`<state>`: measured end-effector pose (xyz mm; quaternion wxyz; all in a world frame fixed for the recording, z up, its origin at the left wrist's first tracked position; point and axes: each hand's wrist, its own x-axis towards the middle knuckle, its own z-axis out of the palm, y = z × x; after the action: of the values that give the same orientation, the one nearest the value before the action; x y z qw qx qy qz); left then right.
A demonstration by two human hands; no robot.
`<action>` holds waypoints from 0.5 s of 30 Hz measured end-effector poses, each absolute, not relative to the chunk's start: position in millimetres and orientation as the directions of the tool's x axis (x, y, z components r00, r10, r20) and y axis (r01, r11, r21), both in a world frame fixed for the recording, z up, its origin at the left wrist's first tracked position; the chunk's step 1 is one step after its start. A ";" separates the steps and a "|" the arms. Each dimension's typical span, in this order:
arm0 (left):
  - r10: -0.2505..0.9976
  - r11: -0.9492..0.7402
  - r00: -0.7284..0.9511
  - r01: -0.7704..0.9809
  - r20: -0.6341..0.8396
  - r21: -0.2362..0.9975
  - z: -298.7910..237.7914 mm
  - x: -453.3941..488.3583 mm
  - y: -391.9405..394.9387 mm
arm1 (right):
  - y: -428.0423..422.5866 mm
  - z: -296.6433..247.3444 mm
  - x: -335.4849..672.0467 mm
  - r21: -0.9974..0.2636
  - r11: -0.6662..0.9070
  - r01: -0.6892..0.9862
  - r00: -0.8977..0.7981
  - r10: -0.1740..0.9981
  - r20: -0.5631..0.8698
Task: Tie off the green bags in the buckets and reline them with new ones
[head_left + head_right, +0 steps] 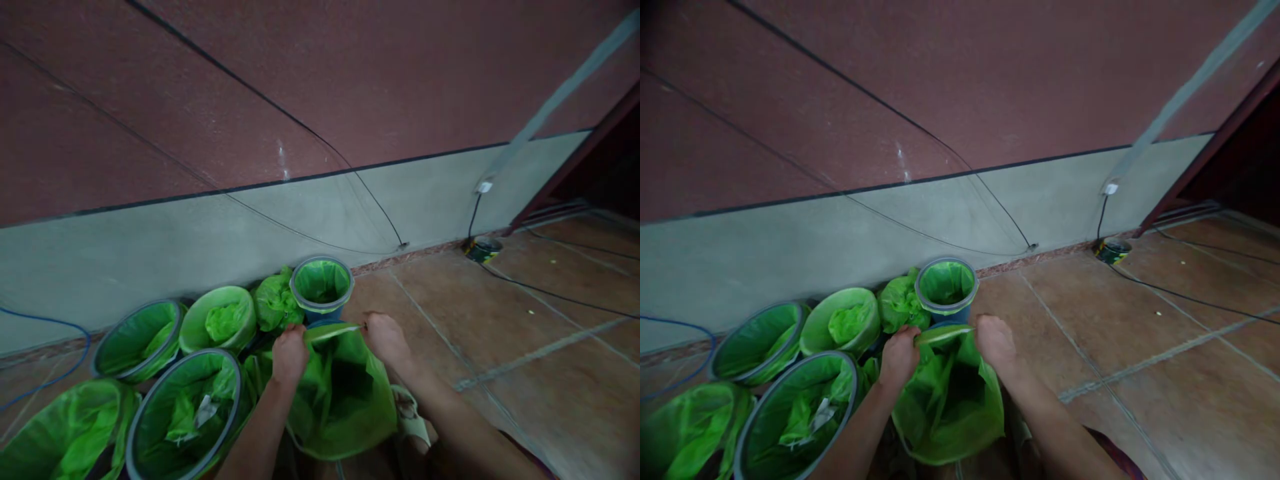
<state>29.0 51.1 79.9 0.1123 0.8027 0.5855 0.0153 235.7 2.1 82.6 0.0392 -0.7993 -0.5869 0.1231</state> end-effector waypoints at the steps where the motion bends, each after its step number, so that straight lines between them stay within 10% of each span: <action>1: 0.944 -0.289 0.314 0.937 -0.107 0.196 81.0 29.5 50.6 | 0.5 82.6 233.9 -0.194 -0.304 0.933 0.274 0.947 -0.168; 8: 0.932 -0.330 0.352 0.924 -0.092 0.192 82.7 40.1 42.7 | -3.8 80.9 208.4 -0.398 0.068 0.915 -0.082 0.996 -0.019; 15: 0.947 -0.311 0.318 0.944 -0.049 0.111 72.4 30.0 49.2 | 3.4 80.5 218.5 -0.372 -0.121 0.920 0.118 0.993 -0.030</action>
<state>30.0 49.2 72.4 0.0596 0.8097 0.5837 0.0127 218.5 3.4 80.5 0.1319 -0.7360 -0.6497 0.1370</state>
